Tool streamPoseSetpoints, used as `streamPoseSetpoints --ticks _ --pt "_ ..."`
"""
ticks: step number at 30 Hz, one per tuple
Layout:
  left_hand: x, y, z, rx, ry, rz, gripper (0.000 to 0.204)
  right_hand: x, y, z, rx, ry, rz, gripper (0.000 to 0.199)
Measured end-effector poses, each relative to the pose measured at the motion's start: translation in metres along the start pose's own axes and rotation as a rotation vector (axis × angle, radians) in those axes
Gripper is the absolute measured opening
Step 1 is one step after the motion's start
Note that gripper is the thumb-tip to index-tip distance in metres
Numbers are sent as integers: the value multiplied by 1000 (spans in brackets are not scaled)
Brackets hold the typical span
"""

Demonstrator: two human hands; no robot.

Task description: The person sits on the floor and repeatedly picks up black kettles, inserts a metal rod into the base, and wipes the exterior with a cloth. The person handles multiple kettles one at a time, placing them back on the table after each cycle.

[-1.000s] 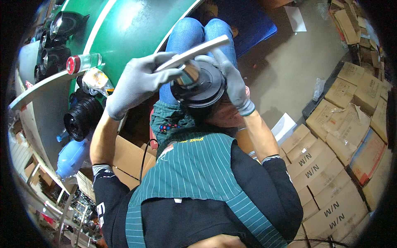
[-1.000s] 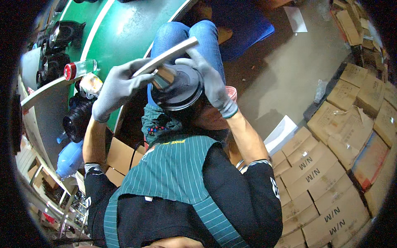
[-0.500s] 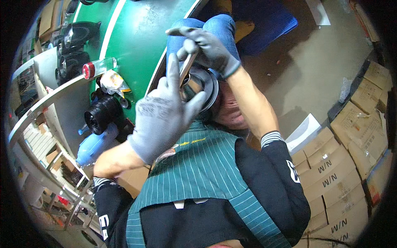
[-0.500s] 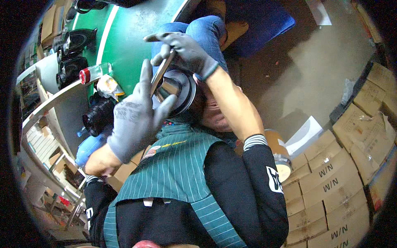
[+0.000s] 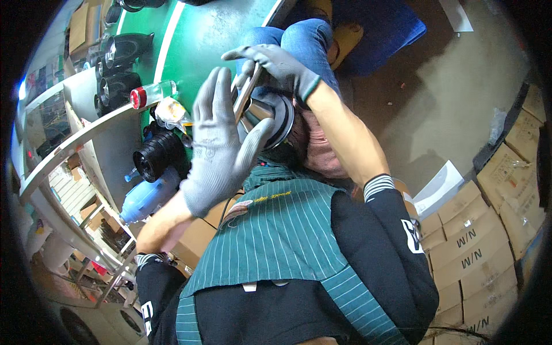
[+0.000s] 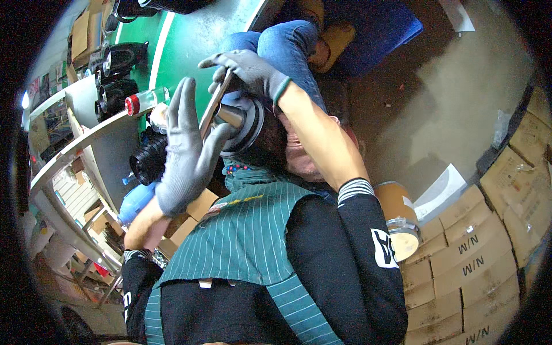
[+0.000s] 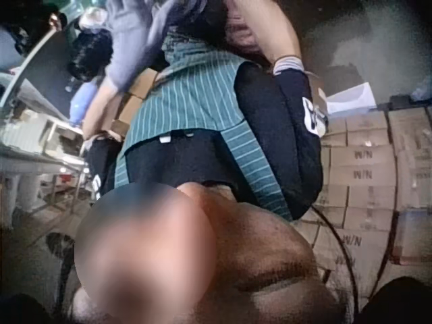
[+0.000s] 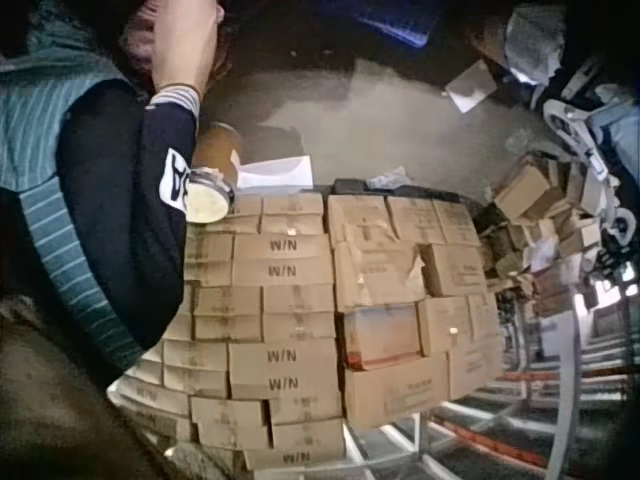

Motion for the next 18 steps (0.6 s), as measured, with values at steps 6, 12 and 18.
streamPoseSetpoints --ticks 6,12,18 --pt "4 -4 -42 -31 229 -2 91 -6 -45 -55 308 -306 255 40" --pt "20 27 24 -214 183 7 46 12 0 -33 159 -397 -55 40" --pt "24 38 46 -398 472 148 38 21 27 -30 -14 -646 -76 34"
Point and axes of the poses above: each hand's wrist, its own y-axis away from the middle knuckle, its own x-axis out of the palm, z = x × y, the point moved 2 cm from there along -y, towards the middle knuckle, and after that the axes turned 9 degrees about -y, right-handed, at the moved point
